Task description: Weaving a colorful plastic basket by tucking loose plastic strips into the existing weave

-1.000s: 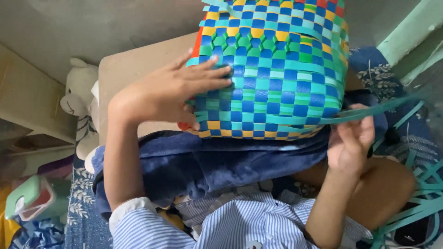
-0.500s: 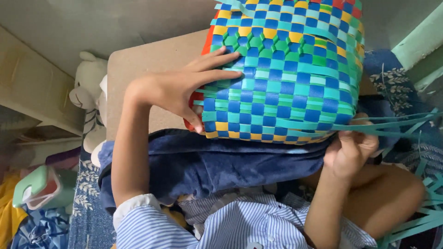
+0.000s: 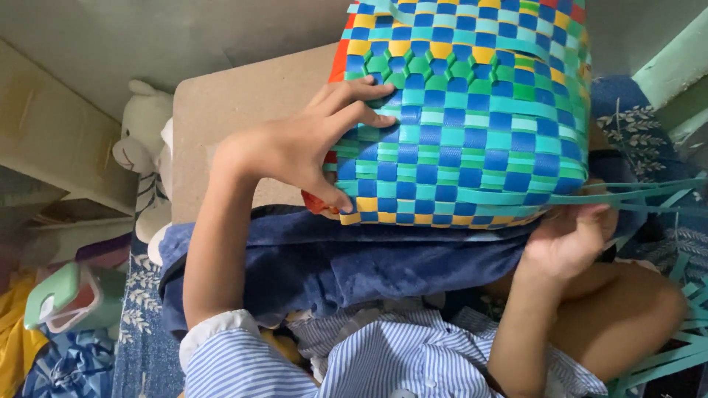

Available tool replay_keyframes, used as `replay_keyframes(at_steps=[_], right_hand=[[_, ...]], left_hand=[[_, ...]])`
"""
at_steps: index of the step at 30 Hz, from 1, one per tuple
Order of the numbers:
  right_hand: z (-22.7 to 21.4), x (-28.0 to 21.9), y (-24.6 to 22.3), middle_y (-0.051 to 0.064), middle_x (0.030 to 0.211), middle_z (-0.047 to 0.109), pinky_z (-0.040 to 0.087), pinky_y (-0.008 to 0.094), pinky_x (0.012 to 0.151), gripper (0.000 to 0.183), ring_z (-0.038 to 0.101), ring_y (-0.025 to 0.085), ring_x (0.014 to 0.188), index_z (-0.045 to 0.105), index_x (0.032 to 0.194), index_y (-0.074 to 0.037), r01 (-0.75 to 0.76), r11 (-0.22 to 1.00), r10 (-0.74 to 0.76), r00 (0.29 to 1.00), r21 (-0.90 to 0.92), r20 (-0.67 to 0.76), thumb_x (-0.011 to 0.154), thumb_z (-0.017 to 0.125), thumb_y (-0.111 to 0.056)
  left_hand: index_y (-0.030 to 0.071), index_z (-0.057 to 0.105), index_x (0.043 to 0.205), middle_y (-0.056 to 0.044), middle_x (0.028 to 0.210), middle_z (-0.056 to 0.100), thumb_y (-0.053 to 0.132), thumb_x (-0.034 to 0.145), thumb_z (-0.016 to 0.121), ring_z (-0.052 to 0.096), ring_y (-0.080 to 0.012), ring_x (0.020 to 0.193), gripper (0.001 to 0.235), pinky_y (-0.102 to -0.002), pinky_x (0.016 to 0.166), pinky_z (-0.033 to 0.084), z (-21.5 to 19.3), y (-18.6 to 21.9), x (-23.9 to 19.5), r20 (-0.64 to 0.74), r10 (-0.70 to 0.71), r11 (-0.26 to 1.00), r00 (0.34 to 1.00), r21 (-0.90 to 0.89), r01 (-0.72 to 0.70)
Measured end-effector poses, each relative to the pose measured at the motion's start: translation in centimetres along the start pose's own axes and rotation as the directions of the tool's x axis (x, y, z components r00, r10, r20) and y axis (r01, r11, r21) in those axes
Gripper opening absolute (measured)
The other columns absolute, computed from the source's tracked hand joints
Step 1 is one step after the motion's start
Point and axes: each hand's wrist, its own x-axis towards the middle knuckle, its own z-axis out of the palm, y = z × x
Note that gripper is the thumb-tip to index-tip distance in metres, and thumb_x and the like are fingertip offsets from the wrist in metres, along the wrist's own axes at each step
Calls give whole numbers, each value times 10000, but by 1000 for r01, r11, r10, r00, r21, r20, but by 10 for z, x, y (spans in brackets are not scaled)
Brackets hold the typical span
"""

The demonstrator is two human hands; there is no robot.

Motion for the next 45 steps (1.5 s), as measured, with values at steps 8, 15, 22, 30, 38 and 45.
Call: replay_keyframes(at_steps=[8, 15, 22, 30, 38, 45], right_hand=[[-15, 8, 4, -29, 1164, 681, 487, 320, 1117, 240, 630, 128, 1158, 681, 1047, -207, -40, 976, 56, 996, 213, -72, 974, 730, -431], [-11, 5, -5, -46, 1161, 725, 503, 270, 1065, 201, 670, 85, 1114, 714, 1130, -178, -21, 989, 21, 1000, 150, 2, 1035, 695, -354], [-7, -2, 2, -6, 1340, 575, 428, 266, 1182, 333, 548, 110, 1229, 517, 1399, -85, 187, 955, -150, 974, -229, 169, 1084, 594, -160], [-16, -7, 2, -18, 1231, 670, 487, 187, 1030, 270, 607, 60, 1037, 614, 1317, -97, 266, 913, -177, 942, -310, 286, 1065, 690, -154], [-9, -8, 8, -12, 1065, 677, 469, 188, 893, 200, 564, 65, 875, 665, 1176, -74, 273, 899, -212, 955, -341, 208, 1060, 683, -236], [-32, -3, 21, -65, 972, 675, 490, 172, 899, 102, 598, 40, 854, 653, 970, -145, 145, 987, -146, 989, -73, -9, 1063, 687, -169]], left_hand=[[155, 530, 1452, -69, 1642, 288, 473, 494, 1034, 281, -371, 1520, 1129, -535, 1206, 383, -3, 6, 2, -8, -17, 1000, 1000, 18, 17], [192, 499, 1474, -54, 1652, 261, 506, 534, 1018, 264, -372, 1523, 1119, -572, 1173, 413, 2, 6, 0, 4, -44, 997, 999, 60, 43], [185, 489, 1482, -53, 1644, 256, 536, 522, 1011, 243, -374, 1520, 1148, -576, 1146, 437, 5, 5, 1, -2, -49, 997, 999, 63, 49], [175, 457, 1491, -79, 1659, 222, 580, 562, 1023, 199, -401, 1547, 1160, -604, 1264, 290, 8, -6, -6, 3, 22, 999, 1000, 29, -22], [168, 480, 1457, -75, 1630, 295, 462, 468, 1061, 353, -396, 1469, 1184, -558, 1167, 431, -1, -3, -5, -21, -5, 999, 1000, 51, 6], [205, 496, 1467, -44, 1639, 345, 505, 410, 1044, 336, -322, 1517, 1227, -626, 1270, 116, -5, 11, -2, -26, -39, 996, 999, 82, 41]])
